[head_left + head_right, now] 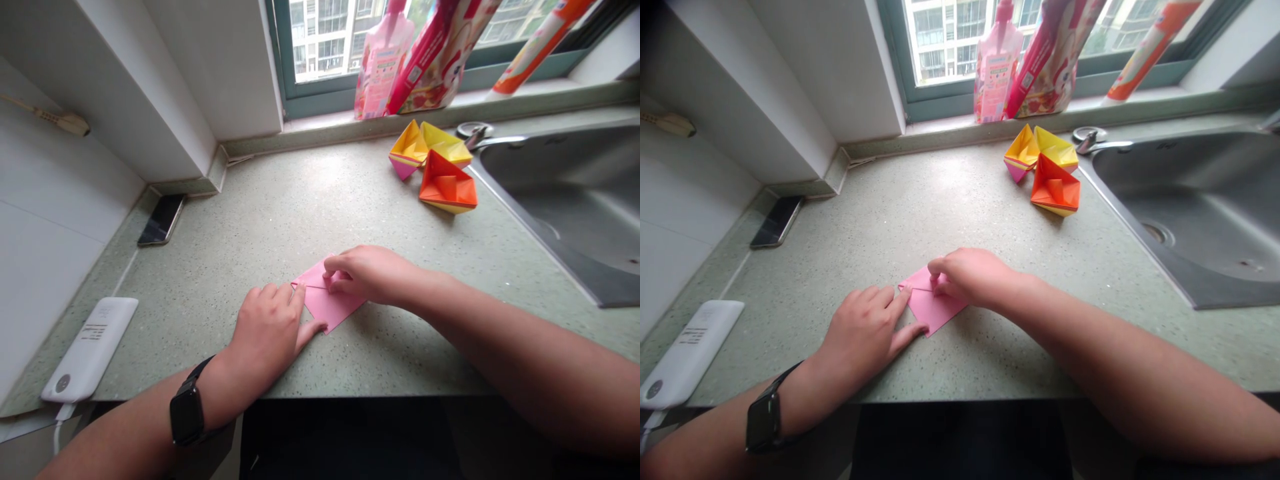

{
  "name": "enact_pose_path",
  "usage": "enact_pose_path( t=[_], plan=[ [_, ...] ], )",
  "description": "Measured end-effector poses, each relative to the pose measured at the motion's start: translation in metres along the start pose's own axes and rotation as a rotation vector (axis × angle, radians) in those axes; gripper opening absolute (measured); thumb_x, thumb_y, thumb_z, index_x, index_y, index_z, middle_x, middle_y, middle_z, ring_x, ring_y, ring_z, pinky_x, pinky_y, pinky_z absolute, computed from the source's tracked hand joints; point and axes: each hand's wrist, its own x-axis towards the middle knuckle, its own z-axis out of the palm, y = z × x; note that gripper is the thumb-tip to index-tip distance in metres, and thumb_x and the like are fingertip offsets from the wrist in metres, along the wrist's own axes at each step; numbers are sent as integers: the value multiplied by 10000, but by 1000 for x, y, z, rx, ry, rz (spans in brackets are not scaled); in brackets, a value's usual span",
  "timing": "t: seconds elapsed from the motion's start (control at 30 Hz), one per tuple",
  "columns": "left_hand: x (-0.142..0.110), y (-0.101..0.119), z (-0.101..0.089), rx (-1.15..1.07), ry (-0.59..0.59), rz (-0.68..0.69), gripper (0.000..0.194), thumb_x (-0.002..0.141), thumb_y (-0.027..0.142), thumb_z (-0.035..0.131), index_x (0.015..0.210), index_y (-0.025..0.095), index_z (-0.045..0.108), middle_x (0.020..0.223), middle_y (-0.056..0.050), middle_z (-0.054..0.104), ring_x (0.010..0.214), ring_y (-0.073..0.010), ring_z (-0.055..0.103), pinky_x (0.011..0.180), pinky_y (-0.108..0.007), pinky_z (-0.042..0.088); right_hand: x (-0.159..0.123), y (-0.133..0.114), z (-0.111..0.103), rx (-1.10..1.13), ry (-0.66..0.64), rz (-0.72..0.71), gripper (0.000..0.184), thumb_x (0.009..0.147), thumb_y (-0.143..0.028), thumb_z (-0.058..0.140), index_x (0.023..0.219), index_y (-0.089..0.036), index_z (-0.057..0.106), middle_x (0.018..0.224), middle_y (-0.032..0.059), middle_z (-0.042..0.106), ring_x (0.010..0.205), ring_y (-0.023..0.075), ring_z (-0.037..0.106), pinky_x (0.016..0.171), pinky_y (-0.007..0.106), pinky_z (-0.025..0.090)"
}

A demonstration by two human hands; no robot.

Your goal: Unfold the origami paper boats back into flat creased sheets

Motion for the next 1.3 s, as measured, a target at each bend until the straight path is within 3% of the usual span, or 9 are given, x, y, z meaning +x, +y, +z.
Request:
enact_pose_path(
  t=[0.33,0.43,0.5,0.57,0.67,0.73,0.87,1.03,1.3],
  plan=[
    [-2,-9,-3,58,35,-26,581,955,750,660,866,176,675,761,-79,672,726,-259,620,644,-393,422,0,1,-1,18,-17,4,188,956,-258,610,1020,-275,785,1056,49,814,885,214,676,651,308,333],
    [-3,-11,-10,59,51,-63,510,1006,659,647,807,190,653,735,-71,655,707,-261,619,636,-402,453,1,2,0,20,-7,-17,186,947,-247,618,1023,-278,784,1049,47,814,884,212,674,652,308,330],
    [-2,-10,-12,-16,91,-25,383,1064,517,613,896,182,693,810,-78,693,758,-265,648,678,-416,509,1,3,1,23,-5,-23,186,949,-245,616,1022,-274,785,1042,48,815,882,209,675,658,305,334],
    [0,-5,-9,-140,148,87,302,1093,410,568,1137,152,720,1034,-117,756,947,-283,703,832,-439,583,1,4,1,31,-6,-26,190,954,-240,613,1032,-271,784,1046,50,816,893,207,678,665,301,338],
    [6,2,4,-271,173,243,506,1102,398,537,1493,78,560,1483,-220,646,1380,-341,612,1141,-503,539,1,6,0,22,-11,-25,170,961,-257,629,1044,-261,777,1023,53,809,886,208,673,652,303,321],
    [8,4,15,-302,131,267,600,1107,430,519,1585,70,464,1612,-248,539,1505,-357,520,1212,-533,496,1,7,-2,15,-22,-25,151,960,-281,652,1052,-257,769,984,47,797,852,204,661,638,306,308],
    [7,3,27,-306,89,256,639,1120,486,476,1601,66,454,1568,-245,585,1450,-361,576,1201,-539,510,1,10,-3,50,-40,-67,178,949,-298,687,1114,-263,746,972,32,782,860,200,659,659,299,329],
    [7,4,29,-291,94,244,660,1097,568,497,1568,108,529,1479,-230,649,1362,-368,624,1145,-551,545,-1,15,-5,11,5,-37,508,904,-361,757,1371,-218,620,1062,76,773,933,236,675,678,304,356],
    [11,10,16,-192,29,240,606,1093,565,498,1541,168,589,1374,-190,663,1241,-335,630,1069,-488,564,-14,21,-18,-123,-82,133,477,805,-370,841,1220,-187,697,1048,130,772,916,302,709,652,339,413]
  ],
)
